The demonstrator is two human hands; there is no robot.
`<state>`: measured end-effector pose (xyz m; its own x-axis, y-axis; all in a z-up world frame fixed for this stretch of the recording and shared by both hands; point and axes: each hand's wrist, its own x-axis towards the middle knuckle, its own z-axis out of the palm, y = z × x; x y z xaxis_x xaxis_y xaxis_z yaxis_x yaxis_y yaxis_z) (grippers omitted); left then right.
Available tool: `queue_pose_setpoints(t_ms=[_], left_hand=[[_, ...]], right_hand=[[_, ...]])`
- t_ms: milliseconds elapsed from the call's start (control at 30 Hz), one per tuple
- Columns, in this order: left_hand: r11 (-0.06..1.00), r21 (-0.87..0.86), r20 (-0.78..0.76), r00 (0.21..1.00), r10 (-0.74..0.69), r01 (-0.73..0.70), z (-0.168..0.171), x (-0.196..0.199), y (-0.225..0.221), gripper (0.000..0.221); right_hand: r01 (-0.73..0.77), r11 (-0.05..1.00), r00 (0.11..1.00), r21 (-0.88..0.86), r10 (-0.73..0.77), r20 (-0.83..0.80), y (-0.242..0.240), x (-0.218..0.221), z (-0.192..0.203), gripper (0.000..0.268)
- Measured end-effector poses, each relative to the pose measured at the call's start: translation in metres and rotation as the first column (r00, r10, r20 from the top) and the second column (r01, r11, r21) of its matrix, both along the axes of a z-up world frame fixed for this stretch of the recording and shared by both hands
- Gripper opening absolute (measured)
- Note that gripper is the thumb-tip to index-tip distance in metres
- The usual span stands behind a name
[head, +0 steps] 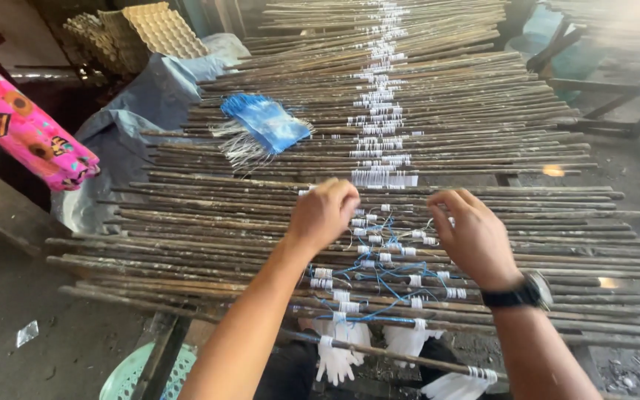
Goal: The person assembles bundles of white candles by threading them onto thin wooden rods and tying them in place with blue string.
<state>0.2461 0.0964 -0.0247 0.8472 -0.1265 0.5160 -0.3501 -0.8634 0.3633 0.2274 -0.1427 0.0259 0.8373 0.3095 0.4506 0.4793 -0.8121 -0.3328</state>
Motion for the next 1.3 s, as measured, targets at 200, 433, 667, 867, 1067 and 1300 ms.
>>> queue_pose_setpoints(t_ms=[200, 433, 667, 867, 1067, 1300], left_hand=[[0.930, 0.325, 0.078, 0.985, 0.155, -0.172, -0.004, 0.067, 0.017, 0.008], [0.890, 0.410, 0.068, 0.979, 0.190, -0.201, -0.048, 0.128, 0.032, 0.017], [0.855, 0.488, 0.075, 0.984, 0.159, -0.175, -0.060, 0.129, 0.032, 0.023], [0.851, 0.516, -0.005, 0.993, 0.114, -0.095, -0.050, 0.128, 0.032, 0.026], [0.840, 0.527, 0.120, 0.990, 0.077, -0.129, -0.048, 0.122, 0.032, 0.027], [0.806, 0.558, 0.338, 0.941, -0.001, -0.199, -0.062, 0.126, 0.034, 0.008]], right_hand=[[-0.028, 0.987, 1.000, -0.160, 0.029, 0.007, 0.012, 0.094, -0.068, 0.039], [0.049, 0.919, 0.996, -0.391, -0.072, -0.045, 0.010, 0.109, -0.078, 0.047], [0.072, 0.937, 0.996, -0.342, -0.088, -0.032, 0.012, 0.107, -0.079, 0.044], [0.092, 0.938, 0.993, -0.333, -0.111, -0.037, 0.009, 0.111, -0.082, 0.042], [0.115, 0.955, 0.988, -0.275, -0.138, -0.067, 0.008, 0.116, -0.088, 0.041], [0.093, 0.961, 0.993, -0.260, -0.108, -0.044, 0.010, 0.110, -0.081, 0.041]])
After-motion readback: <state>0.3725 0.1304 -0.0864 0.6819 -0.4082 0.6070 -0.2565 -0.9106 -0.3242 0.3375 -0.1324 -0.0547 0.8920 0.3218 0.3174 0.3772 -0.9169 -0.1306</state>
